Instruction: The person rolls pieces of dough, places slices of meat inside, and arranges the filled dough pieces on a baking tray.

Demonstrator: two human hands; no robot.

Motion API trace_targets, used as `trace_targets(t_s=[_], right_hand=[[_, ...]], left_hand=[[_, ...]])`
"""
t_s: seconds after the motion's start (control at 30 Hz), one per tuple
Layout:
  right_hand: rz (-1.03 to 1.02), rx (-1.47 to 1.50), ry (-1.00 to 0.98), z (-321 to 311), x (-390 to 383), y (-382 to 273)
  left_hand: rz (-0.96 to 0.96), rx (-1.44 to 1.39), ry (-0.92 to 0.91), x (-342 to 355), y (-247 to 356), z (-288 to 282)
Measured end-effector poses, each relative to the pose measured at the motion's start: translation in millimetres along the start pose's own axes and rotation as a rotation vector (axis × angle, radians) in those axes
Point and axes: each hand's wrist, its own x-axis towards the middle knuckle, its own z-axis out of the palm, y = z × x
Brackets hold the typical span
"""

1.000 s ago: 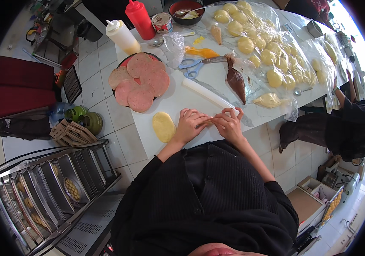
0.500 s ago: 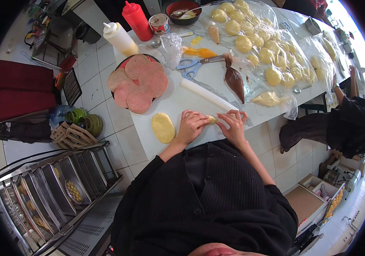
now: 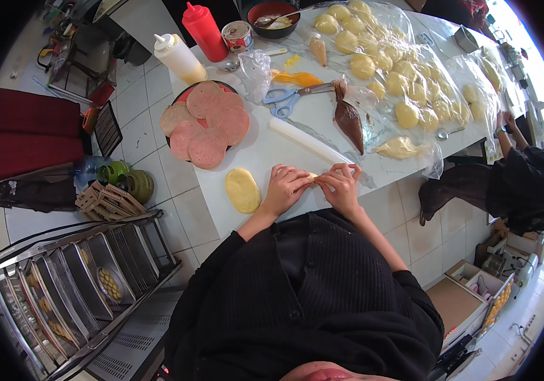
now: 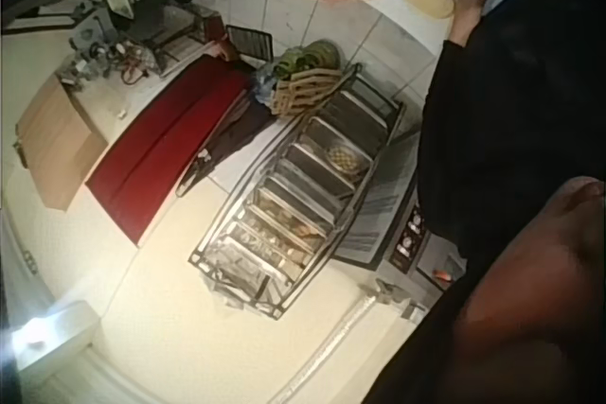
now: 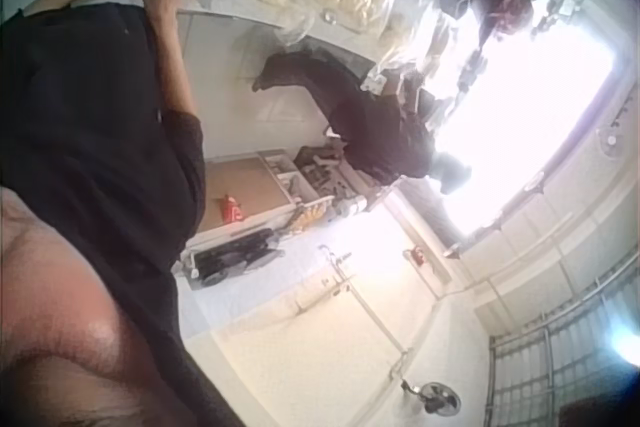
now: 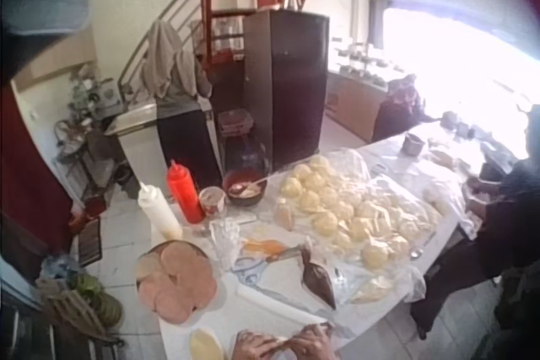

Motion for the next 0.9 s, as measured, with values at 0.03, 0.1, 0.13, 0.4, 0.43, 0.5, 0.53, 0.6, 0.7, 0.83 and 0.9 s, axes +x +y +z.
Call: trace_targets(t_s=[0.03,0.1,0.13,0.4,0.43,0.5,0.53,0.6,0.7,0.83,0.9], right_hand=[[-0.030,-0.023,0.000,1.0,-1.5,2.7],[-0.062,-0.046,0.001,-2.8,-1.9,5.3],[-0.088,-0.049,0.010,-8.7,-1.8,3.8],[0.260,0.324,-0.184,-7.6,-7.3,-0.7],[0.162,0.317,-0.149,-2.8,-7.1,-1.7],[0.062,0.310,-0.113,-2.0,-5.6,-2.9],[0.083,0.309,-0.118,-4.9,-4.0,-4.7],[0.105,0.306,-0.122,-8.0,-3.9,-5.4],[0.187,0.319,-0.097,-9.7,-6.7,-4.2],[0.138,0.364,-0.189,-4.4,-2.3,-9.4],[0.100,0.349,-0.193,-7.5,0.1,-11.3]], left_hand=[[-0.015,-0.019,-0.005,0.0,-0.4,-1.3],[-0.030,-0.037,-0.008,3.0,1.2,-10.0],[-0.084,-0.049,-0.015,8.2,6.5,-21.9],[-0.331,-0.169,-0.120,-9.2,-8.2,-38.9],[-0.341,-0.186,-0.116,-9.5,-7.8,-36.3],[-0.351,-0.202,-0.111,-9.3,-6.8,-34.7],[-0.341,-0.188,-0.104,-8.9,-5.5,-35.4],[-0.328,-0.175,-0.097,-10.5,-5.2,-37.7],[-0.317,-0.096,-0.054,-18.0,-11.3,-40.1],[-0.487,-0.305,-0.115,-18.5,-10.6,-35.4],[-0.465,-0.266,-0.145,-16.9,-9.1,-36.8]])
